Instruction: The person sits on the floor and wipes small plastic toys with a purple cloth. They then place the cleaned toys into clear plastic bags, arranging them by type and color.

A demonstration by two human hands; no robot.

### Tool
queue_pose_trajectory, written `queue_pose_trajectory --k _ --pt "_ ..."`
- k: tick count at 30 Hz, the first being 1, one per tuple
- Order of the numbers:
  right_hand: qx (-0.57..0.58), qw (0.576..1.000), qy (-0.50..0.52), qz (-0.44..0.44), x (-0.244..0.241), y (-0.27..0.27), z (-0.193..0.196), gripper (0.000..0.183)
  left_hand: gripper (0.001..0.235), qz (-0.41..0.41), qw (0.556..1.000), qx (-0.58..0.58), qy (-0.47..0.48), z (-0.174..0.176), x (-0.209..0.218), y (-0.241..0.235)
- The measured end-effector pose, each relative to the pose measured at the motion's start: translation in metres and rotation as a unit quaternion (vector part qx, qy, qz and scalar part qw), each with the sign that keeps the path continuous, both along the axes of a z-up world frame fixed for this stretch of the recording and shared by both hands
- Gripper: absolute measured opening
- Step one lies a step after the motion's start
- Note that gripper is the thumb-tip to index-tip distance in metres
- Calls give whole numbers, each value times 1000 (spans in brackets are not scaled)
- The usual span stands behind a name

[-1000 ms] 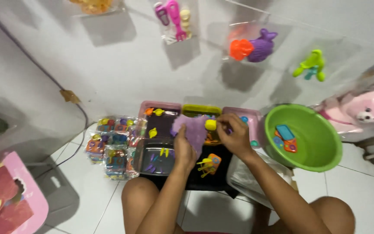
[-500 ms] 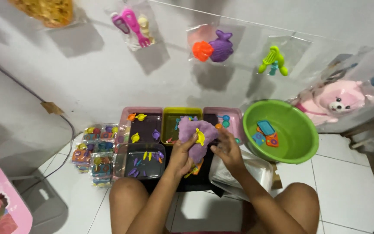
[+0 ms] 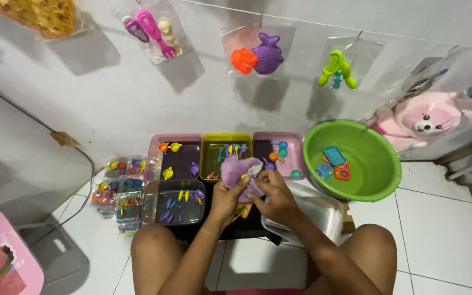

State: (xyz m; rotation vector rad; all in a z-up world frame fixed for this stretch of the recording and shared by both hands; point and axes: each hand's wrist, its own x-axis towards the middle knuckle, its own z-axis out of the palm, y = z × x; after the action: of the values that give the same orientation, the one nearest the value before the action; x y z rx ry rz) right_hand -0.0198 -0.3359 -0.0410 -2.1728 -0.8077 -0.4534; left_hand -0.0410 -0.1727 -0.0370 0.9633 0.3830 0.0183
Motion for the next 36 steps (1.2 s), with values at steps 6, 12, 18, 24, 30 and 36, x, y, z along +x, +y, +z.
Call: queue_pose_trajectory --k 6,12,18,24,30,36 --pt "36 999 -7 -4 -11 10 32 21 14 -23 997 24 -63 8 -1 -4" --pt "301 937 164 70 -8 11 11 30 15 -22 995 32 -88 5 0 -8" --pt "7 998 -65 -13 -11 10 37 35 17 12 993 99 -57 18 -2 -5" --pt "107 990 91 26 4 11 11 30 19 29 991 120 -61 12 -2 -11" --pt "190 979 75 -3 5 12 -1 28 40 18 985 148 -86 -1 5 -15" --pt "198 979 42 -20 10 9 -8 28 26 42 992 -116 39 -6 14 2"
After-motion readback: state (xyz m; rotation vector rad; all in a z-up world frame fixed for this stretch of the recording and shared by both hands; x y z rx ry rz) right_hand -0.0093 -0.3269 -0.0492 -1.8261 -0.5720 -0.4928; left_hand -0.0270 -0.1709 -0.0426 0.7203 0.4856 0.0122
